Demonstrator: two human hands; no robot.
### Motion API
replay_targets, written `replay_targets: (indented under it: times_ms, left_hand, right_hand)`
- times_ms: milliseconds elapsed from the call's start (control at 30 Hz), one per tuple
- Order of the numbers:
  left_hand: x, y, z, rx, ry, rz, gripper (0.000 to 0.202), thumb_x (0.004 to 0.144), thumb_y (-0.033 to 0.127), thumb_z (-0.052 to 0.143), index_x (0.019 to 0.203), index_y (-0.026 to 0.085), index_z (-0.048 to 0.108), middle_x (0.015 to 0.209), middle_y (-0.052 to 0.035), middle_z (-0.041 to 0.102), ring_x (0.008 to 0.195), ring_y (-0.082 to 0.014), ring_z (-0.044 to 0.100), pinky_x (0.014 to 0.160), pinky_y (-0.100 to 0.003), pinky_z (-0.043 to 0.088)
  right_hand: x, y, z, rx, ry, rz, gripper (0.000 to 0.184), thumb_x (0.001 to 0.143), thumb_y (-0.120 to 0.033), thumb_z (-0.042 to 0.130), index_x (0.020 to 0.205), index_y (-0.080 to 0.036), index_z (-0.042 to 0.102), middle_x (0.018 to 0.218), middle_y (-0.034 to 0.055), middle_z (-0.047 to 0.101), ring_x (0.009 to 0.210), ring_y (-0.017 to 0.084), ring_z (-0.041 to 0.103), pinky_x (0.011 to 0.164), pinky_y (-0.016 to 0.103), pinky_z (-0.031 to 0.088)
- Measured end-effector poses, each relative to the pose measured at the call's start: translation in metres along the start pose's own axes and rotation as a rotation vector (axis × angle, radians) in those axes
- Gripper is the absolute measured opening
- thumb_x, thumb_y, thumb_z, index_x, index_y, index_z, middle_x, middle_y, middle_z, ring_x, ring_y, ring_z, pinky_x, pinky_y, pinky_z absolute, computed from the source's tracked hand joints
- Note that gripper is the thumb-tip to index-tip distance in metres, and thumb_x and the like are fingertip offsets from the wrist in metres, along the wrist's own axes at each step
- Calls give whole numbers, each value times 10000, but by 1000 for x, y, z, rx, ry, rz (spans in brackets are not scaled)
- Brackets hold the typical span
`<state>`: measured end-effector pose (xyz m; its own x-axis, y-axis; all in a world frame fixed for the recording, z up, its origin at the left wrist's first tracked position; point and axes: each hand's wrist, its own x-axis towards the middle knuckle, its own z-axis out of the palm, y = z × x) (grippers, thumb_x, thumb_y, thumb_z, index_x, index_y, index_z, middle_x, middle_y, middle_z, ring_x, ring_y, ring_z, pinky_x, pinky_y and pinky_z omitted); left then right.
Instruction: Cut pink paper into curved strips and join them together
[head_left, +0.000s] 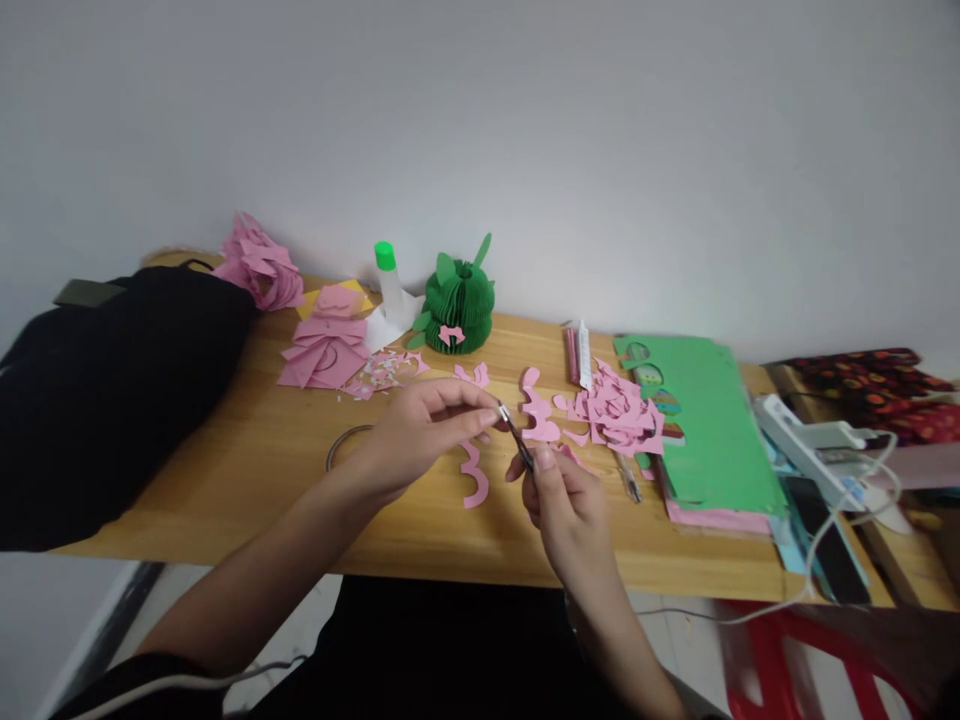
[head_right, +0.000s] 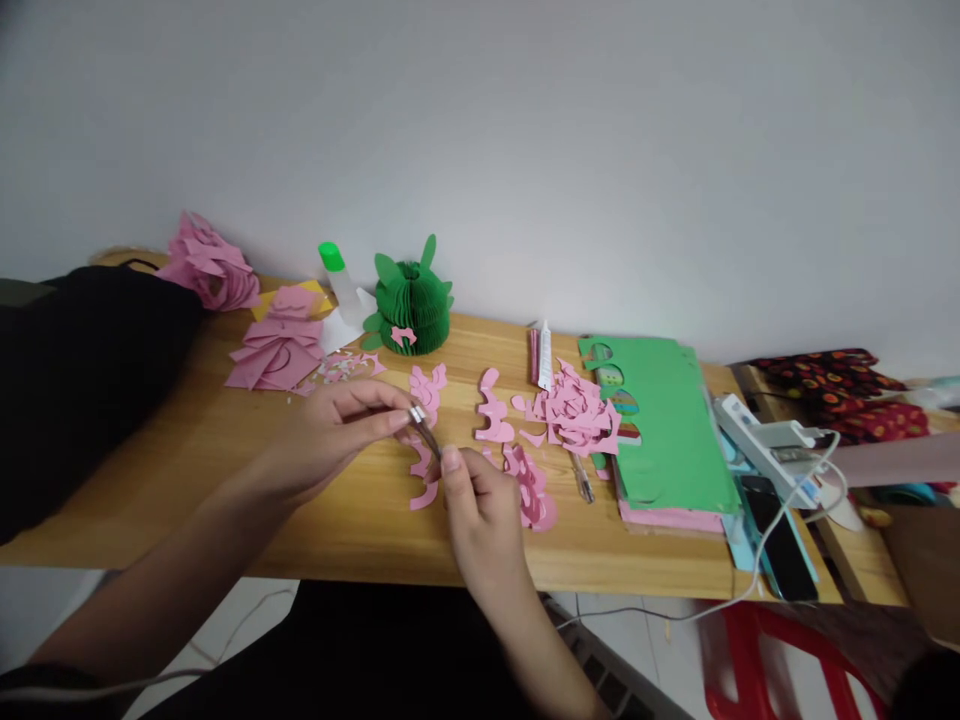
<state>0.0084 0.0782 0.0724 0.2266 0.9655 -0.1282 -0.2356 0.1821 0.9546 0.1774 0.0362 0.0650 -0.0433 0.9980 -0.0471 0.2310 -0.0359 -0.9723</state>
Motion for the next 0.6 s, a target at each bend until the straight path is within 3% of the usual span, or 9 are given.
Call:
replay_targets:
  times_ms: [167,400,500,600]
  left_hand:
    - [-6,-3,-1,-96,-9,36,122,697,248,782,722,160,702,766,-17,694,678,-114,625,654,-231,503]
    - [-12,-7,-2,-308,37,91,153,700,294,777,736,182,678,818,-33,718,764,-157,662,733,-289,519]
    - [-17,-6,-5,-248,51,109,156,706,268,744,783,178,643,795,-35,714,740,-166,671,715,-303,524]
    - [-22,-3,-6,-145,-43,32,239,699,204,718,880,189,563,763,-20,712,718,-166,677,674,-289,518]
  right_hand:
    - [-8,-5,-3,82,-94,37,555,899,-642,447,674,-169,629,507,-58,285,444,83,236,391,221,181]
    - [-15,-2,-5,238,-231,222,596,878,-693,426,655,-162,578,478,-80,268,421,61,181,384,204,132]
    - [-10,0,-10,319,-178,235,627,846,-742,412,653,-170,577,458,-93,246,405,59,156,380,210,140]
    - [1,-9,-16,271,-72,95,503,803,-661,576,757,-169,670,466,-89,302,410,63,201,389,218,218]
